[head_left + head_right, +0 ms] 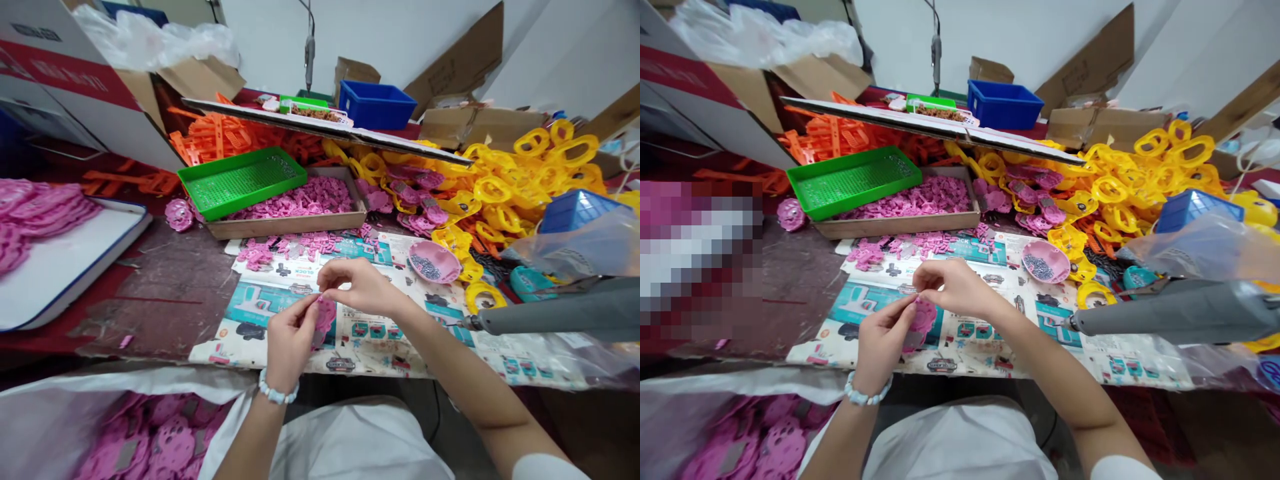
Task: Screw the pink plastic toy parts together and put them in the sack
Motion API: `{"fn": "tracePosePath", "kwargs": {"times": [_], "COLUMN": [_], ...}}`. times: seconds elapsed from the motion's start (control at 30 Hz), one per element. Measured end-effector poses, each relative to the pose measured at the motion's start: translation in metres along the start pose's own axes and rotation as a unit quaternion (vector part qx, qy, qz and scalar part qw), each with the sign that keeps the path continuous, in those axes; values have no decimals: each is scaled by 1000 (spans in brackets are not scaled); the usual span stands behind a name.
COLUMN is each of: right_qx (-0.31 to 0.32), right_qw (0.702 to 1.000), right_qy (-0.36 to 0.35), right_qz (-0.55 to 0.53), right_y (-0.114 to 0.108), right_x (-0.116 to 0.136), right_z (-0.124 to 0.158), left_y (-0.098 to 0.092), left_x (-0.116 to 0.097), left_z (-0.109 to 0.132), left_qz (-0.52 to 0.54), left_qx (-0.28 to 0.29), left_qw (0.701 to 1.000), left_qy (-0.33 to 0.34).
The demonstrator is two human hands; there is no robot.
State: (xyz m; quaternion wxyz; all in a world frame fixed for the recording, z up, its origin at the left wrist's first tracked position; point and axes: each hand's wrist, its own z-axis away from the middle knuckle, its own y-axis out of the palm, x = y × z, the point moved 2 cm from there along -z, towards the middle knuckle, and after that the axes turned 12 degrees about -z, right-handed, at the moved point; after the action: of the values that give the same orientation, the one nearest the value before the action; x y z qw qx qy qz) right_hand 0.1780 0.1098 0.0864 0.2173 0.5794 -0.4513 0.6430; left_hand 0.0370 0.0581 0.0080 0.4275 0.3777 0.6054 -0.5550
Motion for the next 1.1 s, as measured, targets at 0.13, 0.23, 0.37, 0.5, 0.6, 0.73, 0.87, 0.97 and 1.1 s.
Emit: {"fn": "tracePosePath", "kwargs": {"times": [0.13,0.23,0.37,0.5,0.6,0.73,0.87,0.97,1.1], "right_qx": [13,56,18,-66,-71,-68,-35,-6,4], "right_qw": [999,995,976,926,899,892,905,907,917], "right_qy": [-1,14,50,79,92,61,4,-35,-86], "right_qz": [37,80,213,364,422,442,424,420,390], "right_y": [4,4,-1,7,16,8,-13,-19,-11], "right_x": [3,-1,-21,-44,-54,-53,-51,-54,-56], "right_z": [3,-7,-49,-96,-113,-98,-38,24,92], "left_y": [-4,-9,-15,-20,-24,-25,-18,-9,2], "left_x": [-1,1,4,6,9,18,25,20,6], "left_z": [1,0,2,7,9,6,2,0,1], "left_qz": [-29,-34,-30,-16,9,59,126,176,260], "left_qx": [-3,-4,-12,-23,-44,-63,-52,-34,1], "left_qw": [999,999,999,1000,999,994,984,973,945], "left_qy": [14,19,19,11,-12,-62,-114,-148,-199]}}
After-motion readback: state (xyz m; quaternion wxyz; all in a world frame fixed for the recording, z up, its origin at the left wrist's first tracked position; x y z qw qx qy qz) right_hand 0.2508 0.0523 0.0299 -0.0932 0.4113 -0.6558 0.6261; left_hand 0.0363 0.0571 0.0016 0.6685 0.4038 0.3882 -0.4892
